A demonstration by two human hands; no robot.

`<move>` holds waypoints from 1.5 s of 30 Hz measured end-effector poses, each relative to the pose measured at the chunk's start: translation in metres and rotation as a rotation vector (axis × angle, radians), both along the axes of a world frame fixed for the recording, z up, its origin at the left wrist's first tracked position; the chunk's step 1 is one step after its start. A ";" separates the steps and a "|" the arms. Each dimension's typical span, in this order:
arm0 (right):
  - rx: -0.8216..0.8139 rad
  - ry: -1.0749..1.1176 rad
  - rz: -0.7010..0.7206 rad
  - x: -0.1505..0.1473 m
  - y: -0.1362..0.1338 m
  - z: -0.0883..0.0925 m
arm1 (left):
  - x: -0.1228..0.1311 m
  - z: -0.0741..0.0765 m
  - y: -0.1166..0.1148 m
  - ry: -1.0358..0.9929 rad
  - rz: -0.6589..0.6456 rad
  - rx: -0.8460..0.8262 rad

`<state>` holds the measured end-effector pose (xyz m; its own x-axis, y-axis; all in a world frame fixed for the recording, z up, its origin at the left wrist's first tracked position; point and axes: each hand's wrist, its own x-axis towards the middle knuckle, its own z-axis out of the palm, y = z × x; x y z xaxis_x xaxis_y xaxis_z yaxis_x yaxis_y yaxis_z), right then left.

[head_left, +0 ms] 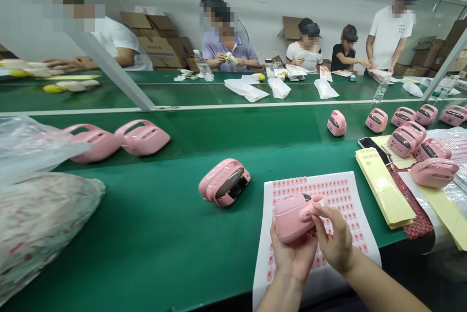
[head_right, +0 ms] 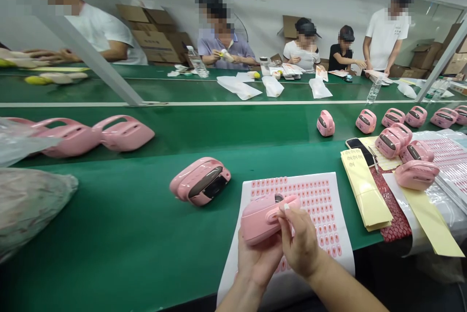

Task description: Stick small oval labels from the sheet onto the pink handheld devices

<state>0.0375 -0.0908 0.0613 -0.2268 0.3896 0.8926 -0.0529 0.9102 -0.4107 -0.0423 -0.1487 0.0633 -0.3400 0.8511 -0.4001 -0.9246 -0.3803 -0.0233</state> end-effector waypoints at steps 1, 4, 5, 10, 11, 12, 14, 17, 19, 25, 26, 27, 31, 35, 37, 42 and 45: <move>0.012 -0.025 0.014 0.002 0.001 0.000 | -0.001 0.000 0.000 0.005 -0.003 0.002; -0.096 -0.065 -0.021 0.007 0.003 0.001 | -0.001 0.006 0.000 0.009 0.006 -0.064; -0.179 -0.072 -0.045 0.007 0.003 0.002 | -0.001 0.009 0.000 0.003 0.012 -0.108; -0.512 -0.142 0.076 -0.003 0.007 0.001 | 0.004 0.017 0.001 0.011 0.008 -0.155; -0.557 -0.153 0.115 -0.003 0.008 -0.002 | 0.003 0.015 0.000 0.036 0.012 -0.144; -0.597 -0.157 0.133 -0.001 0.008 -0.006 | 0.001 0.013 -0.001 0.071 0.030 -0.150; -0.630 -0.158 0.092 0.007 0.005 -0.019 | -0.004 0.006 -0.003 0.162 0.121 -0.205; -0.465 -0.197 0.038 0.025 -0.015 -0.045 | -0.013 -0.003 -0.006 0.284 0.291 -0.335; -0.237 -0.275 0.114 0.033 -0.033 -0.064 | -0.018 -0.004 -0.006 0.307 0.312 -0.382; 0.144 -0.415 0.175 0.029 -0.058 -0.088 | -0.022 0.000 -0.005 0.271 0.259 -0.408; 0.162 -0.404 0.185 0.027 -0.058 -0.087 | -0.021 0.000 -0.006 0.276 0.258 -0.417; 0.177 -0.388 0.194 0.026 -0.057 -0.086 | -0.021 0.000 -0.006 0.280 0.257 -0.420; 0.193 -0.355 0.174 0.023 -0.053 -0.080 | -0.021 -0.001 -0.007 0.273 0.253 -0.447; 0.178 -0.346 0.147 0.022 -0.056 -0.085 | -0.022 0.002 -0.004 0.272 0.261 -0.473; 0.146 -0.347 0.190 0.022 -0.060 -0.089 | -0.021 0.005 -0.003 0.276 0.261 -0.462; -0.269 -0.265 0.401 0.027 -0.054 -0.067 | -0.021 0.000 -0.007 0.351 0.263 -0.500; -0.713 -0.142 0.359 0.032 -0.022 -0.023 | -0.025 -0.011 -0.018 0.640 0.228 -0.486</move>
